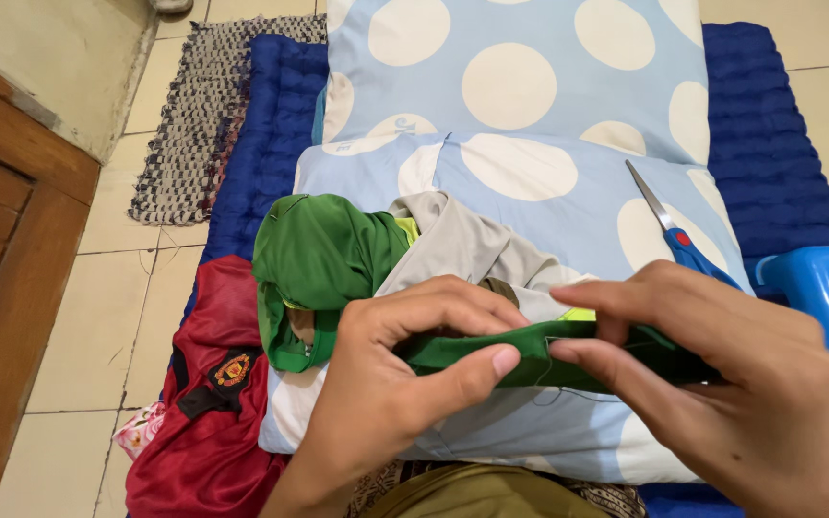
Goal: The person sits on the floor beside a bed and hand-sews the edge of a green garment with a needle and thread, repeatedly pushing the needle through the fabric, pulling the thread taut, and adjusting the cloth. A pair of scissors rests on the pillow nearby.
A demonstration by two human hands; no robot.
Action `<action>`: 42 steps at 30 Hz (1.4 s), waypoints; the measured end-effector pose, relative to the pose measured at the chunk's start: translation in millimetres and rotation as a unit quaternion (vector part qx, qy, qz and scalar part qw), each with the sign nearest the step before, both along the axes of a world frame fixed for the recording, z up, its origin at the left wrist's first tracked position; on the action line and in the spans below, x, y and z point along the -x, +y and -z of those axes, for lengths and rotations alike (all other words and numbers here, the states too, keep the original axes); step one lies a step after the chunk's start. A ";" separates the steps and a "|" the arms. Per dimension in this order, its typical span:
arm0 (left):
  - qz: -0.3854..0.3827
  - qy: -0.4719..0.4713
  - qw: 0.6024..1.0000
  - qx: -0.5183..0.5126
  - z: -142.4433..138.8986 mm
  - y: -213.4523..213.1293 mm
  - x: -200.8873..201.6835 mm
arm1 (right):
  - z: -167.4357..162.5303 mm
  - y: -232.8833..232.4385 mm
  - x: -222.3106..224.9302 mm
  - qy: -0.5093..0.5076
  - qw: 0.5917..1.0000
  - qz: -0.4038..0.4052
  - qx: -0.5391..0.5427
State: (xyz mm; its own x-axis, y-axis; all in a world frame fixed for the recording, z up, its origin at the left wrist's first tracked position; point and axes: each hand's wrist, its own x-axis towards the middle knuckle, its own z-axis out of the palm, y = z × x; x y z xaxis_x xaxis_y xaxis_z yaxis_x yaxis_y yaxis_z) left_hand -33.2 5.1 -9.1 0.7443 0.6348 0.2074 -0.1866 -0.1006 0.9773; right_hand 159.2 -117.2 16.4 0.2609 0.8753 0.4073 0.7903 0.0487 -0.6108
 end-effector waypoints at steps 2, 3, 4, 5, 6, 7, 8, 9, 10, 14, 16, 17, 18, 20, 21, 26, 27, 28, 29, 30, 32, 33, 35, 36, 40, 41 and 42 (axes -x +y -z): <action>0.011 -0.022 1.000 -0.012 2.9 2.6 0.2 | 4.1 -0.8 -2.9 0.009 1.000 -0.011 0.019; 0.017 -0.033 0.999 -0.018 4.4 3.3 -0.4 | 6.4 -1.5 -5.1 0.013 0.999 -0.017 0.028; 0.014 -0.018 1.000 -0.009 5.5 4.9 -0.7 | 8.5 -2.1 -7.5 0.034 0.998 -0.031 0.032; 0.012 -0.002 1.000 0.001 6.4 6.3 -1.4 | 10.5 -3.2 -10.2 0.054 0.997 -0.046 0.037; 0.009 0.014 1.000 0.010 7.0 7.4 -1.9 | 12.7 -4.1 -12.6 0.069 0.995 -0.059 0.037; 0.011 0.025 1.000 0.007 7.3 8.8 -2.4 | 14.9 -5.1 -14.9 0.085 0.993 -0.071 0.038; 0.014 0.036 0.999 0.004 7.1 10.9 -2.7 | 16.7 -4.9 -18.1 0.096 0.991 -0.082 0.035; 0.016 0.047 0.999 0.002 6.8 11.5 -2.8 | 18.6 -5.5 -20.2 0.104 0.990 -0.089 0.035; 0.019 0.057 0.998 0.005 6.3 11.3 -2.8 | 20.2 -5.8 -22.1 0.111 0.988 -0.096 0.035; 0.041 0.067 0.997 0.019 4.8 9.2 -4.5 | 24.9 -6.2 -27.7 0.153 0.981 -0.109 0.054; 0.050 0.065 0.996 0.034 5.0 8.6 -6.0 | 26.3 -6.0 -29.7 0.177 0.975 -0.113 0.066; 0.051 0.066 0.995 0.046 5.4 8.4 -6.7 | 26.5 -5.8 -31.1 0.182 0.974 -0.115 0.072; 0.052 0.067 0.995 0.058 6.2 7.8 -7.2 | 26.8 -5.9 -32.0 0.188 0.972 -0.116 0.078; 0.063 0.064 0.990 0.108 8.3 7.2 -8.5 | 27.8 -5.7 -33.5 0.200 0.968 -0.128 0.076; 0.068 0.062 0.987 0.132 9.6 7.0 -8.8 | 28.6 -5.5 -34.0 0.206 0.966 -0.134 0.075; 0.086 0.032 0.974 0.207 17.2 6.0 -11.4 | 33.7 -6.1 -32.6 0.269 0.954 -0.093 0.098; 0.090 0.022 0.972 0.216 18.5 5.8 -11.9 | 35.0 -6.5 -31.7 0.296 0.947 -0.072 0.106; 0.088 0.020 0.971 0.220 19.4 5.8 -11.6 | 35.4 -5.8 -32.1 0.307 0.942 -0.097 0.092; 0.086 0.017 0.971 0.223 20.1 5.7 -11.7 | 35.8 -5.3 -32.3 0.317 0.937 -0.121 0.077; 0.084 0.014 0.970 0.227 20.8 5.4 -11.9 | 35.8 -5.3 -32.2 0.328 0.931 -0.146 0.063; 0.089 0.013 0.968 0.236 21.4 5.8 -11.5 | 35.0 -5.5 -32.4 0.294 0.943 -0.145 0.059; 0.091 0.013 0.966 0.240 21.4 5.9 -11.2 | 34.4 -5.8 -32.1 0.278 0.948 -0.144 0.058; 0.095 0.015 0.963 0.251 21.7 5.2 -11.4 | 32.9 -5.0 -33.3 0.279 0.946 -0.152 0.061; 0.096 0.016 0.962 0.256 21.6 5.5 -11.2 | 32.3 -4.4 -33.5 0.280 0.945 -0.156 0.063; 0.095 0.007 0.958 0.269 21.4 4.6 -11.3 | 32.9 -3.4 -32.4 0.352 0.921 -0.152 0.072; 0.097 0.008 0.959 0.267 21.2 4.3 -11.1 | 33.9 -3.0 -31.9 0.361 0.918 -0.145 0.077; 0.098 0.008 0.959 0.265 21.0 3.8 -11.0 | 34.8 -3.4 -31.3 0.370 0.915 -0.137 0.082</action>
